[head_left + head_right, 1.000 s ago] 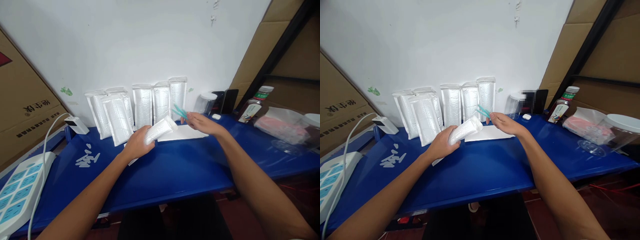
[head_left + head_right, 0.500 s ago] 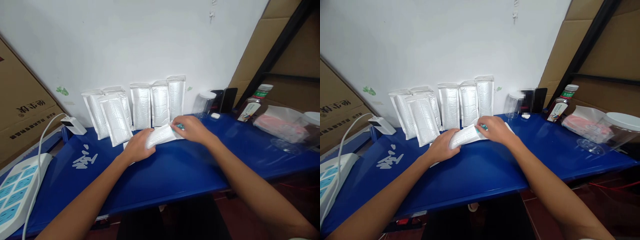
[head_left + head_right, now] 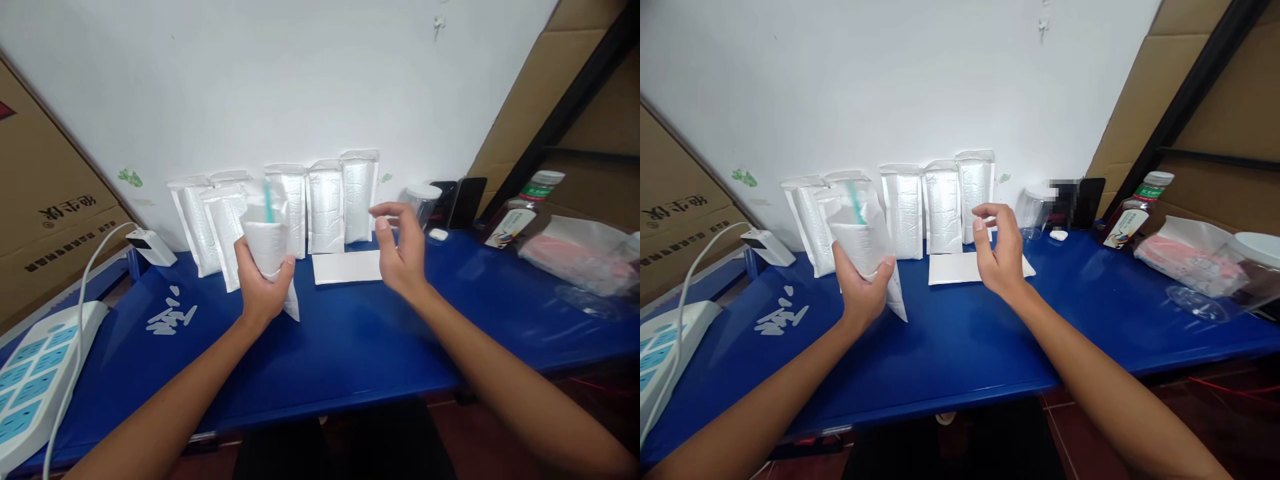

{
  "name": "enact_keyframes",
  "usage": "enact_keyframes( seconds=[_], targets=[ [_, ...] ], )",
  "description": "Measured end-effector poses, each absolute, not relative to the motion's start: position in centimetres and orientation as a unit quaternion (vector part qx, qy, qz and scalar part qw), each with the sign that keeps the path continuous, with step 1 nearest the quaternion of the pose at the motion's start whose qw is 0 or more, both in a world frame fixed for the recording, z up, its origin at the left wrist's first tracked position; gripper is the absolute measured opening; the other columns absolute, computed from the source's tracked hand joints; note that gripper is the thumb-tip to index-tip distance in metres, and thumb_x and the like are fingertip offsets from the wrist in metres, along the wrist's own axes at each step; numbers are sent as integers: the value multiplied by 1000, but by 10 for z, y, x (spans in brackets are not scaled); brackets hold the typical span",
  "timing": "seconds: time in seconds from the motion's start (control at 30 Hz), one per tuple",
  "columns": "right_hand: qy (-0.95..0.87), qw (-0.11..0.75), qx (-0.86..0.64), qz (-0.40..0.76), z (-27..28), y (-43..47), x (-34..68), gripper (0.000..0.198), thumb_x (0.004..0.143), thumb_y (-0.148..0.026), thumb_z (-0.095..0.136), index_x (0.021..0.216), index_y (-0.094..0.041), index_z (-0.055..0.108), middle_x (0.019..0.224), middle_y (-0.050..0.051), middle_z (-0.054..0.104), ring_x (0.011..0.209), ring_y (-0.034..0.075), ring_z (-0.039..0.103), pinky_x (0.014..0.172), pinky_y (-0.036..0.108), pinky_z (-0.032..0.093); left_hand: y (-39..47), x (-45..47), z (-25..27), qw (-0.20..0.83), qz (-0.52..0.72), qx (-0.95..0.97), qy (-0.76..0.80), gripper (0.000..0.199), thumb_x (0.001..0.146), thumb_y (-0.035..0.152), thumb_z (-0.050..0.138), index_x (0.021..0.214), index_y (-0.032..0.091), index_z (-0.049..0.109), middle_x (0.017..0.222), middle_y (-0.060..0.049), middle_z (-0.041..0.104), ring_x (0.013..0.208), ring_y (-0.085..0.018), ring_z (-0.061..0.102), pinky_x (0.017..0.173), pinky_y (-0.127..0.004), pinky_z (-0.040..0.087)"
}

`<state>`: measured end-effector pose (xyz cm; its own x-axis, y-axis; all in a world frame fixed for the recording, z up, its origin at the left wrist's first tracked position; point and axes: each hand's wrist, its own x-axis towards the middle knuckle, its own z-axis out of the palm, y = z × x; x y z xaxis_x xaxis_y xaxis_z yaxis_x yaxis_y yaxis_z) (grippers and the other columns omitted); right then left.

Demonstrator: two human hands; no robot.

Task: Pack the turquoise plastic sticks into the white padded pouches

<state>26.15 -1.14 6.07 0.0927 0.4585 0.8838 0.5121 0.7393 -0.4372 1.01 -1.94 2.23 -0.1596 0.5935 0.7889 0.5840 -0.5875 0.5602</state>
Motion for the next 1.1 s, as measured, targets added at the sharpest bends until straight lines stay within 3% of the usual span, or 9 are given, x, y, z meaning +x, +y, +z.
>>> enact_keyframes(
  seconds=[0.2,0.37,0.47,0.6,0.8,0.9,1.0,1.1],
  targets=[
    [-773,501,-375,104,43,1,257,37,110,-50,44,105,-22,66,102,7,72,96,22,67,86,37,52,-16,19,6,123,573,682,438,71,83,36,81,140,25,39,125,-9,64,111,-27,67,96,-42,54],
    [-831,368,-343,236,26,-2,244,37,102,-55,59,106,-20,68,94,5,72,78,17,65,69,30,51,-15,16,7,138,564,681,446,80,77,40,88,139,26,40,113,-6,64,104,-26,67,91,-39,53],
    [-834,355,-327,266,18,-7,234,38,95,-52,71,112,-19,67,100,5,71,72,15,64,66,30,52,-12,13,6,175,543,689,448,77,76,45,88,136,26,44,108,-4,64,101,-24,66,89,-37,52],
    [-839,335,-299,307,13,-13,224,43,88,-48,79,119,-20,67,103,5,72,70,15,65,64,30,53,-8,14,4,252,561,662,429,51,93,51,72,130,23,53,107,-6,67,102,-24,68,90,-38,53],
    [-811,400,-309,295,9,-14,217,18,98,-37,66,100,-20,68,80,0,66,69,15,60,61,28,49,-5,13,9,367,548,642,391,35,97,52,67,110,20,67,109,-7,75,103,-27,71,90,-38,56],
    [-779,438,-344,290,6,-6,218,19,100,-38,62,96,-21,66,79,1,65,72,17,61,62,29,49,-1,10,9,435,538,635,343,38,92,45,75,119,20,64,119,-8,74,113,-28,71,100,-41,55],
    [-760,456,-380,263,2,7,225,21,101,-40,60,103,-22,69,92,4,72,79,19,66,64,31,51,9,7,5,410,536,652,347,54,85,40,82,130,20,59,128,-11,72,121,-30,69,106,-46,55],
    [-771,447,-417,178,-3,24,241,24,100,-39,60,113,-22,70,107,8,75,89,23,67,74,35,54,27,0,1,294,578,650,396,54,85,41,83,128,19,60,128,-13,71,121,-31,69,106,-48,55]
  ],
)
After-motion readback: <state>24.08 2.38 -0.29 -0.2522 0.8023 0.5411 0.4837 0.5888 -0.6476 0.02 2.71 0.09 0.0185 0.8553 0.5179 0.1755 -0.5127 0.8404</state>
